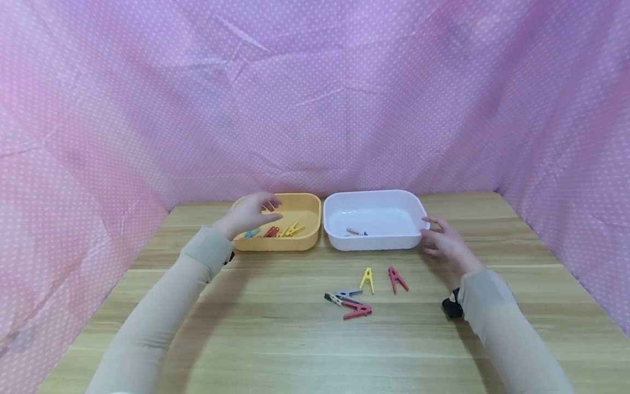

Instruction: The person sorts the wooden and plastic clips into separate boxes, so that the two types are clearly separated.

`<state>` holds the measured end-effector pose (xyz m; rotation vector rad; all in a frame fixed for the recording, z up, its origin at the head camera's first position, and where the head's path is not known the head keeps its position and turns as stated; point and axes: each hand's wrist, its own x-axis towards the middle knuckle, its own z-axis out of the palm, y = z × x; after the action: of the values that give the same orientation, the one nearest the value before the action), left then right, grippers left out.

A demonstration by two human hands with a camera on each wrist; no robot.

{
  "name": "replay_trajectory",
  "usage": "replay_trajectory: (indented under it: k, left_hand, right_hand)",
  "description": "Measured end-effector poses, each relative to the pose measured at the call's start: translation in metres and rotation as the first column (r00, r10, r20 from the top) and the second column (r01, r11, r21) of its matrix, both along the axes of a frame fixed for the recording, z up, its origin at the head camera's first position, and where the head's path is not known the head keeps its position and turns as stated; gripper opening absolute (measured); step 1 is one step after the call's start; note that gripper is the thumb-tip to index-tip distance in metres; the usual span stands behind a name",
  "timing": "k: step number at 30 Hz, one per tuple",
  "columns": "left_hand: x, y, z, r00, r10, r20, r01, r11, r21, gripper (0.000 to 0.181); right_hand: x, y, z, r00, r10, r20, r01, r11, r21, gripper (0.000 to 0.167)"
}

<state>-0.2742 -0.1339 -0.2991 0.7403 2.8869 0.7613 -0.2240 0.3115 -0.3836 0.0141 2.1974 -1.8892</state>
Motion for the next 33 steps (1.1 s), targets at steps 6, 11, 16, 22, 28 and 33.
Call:
replay_trajectory:
  k: [6, 11, 16, 22, 28, 33]
  left_hand:
    - [0.007, 0.003, 0.001, 0.998, -0.048, -0.049, 0.049, 0.999, 0.005, 0.036]
    - [0.011, 0.004, 0.002, 0.993, -0.082, -0.083, 0.083, 0.996, 0.017, 0.033]
    - [0.017, 0.006, 0.002, 0.994, -0.080, -0.073, 0.082, 0.996, 0.020, 0.031]
    - [0.025, 0.009, -0.004, 0.989, -0.099, -0.109, 0.104, 0.994, 0.036, 0.028]
    - [0.031, 0.013, -0.010, 0.985, -0.128, -0.117, 0.138, 0.987, 0.081, 0.026]
    - [0.038, 0.017, -0.012, 0.979, -0.160, -0.125, 0.169, 0.983, 0.070, 0.025]
  right_hand:
    - [0.000, -0.001, 0.000, 1.000, -0.001, 0.007, 0.001, 1.000, -0.011, 0.034]
    - [0.000, 0.000, 0.000, 1.000, 0.000, 0.005, 0.000, 1.000, -0.019, 0.031]
    - [0.000, 0.000, 0.000, 1.000, -0.003, 0.005, 0.003, 1.000, -0.019, 0.030]
    - [0.001, 0.001, 0.000, 1.000, -0.011, 0.003, 0.011, 1.000, -0.018, 0.030]
    - [0.001, 0.000, -0.001, 1.000, -0.005, 0.002, 0.004, 1.000, 0.004, 0.044]
    - [0.001, -0.001, 0.000, 1.000, -0.001, 0.015, 0.001, 1.000, 0.003, 0.049]
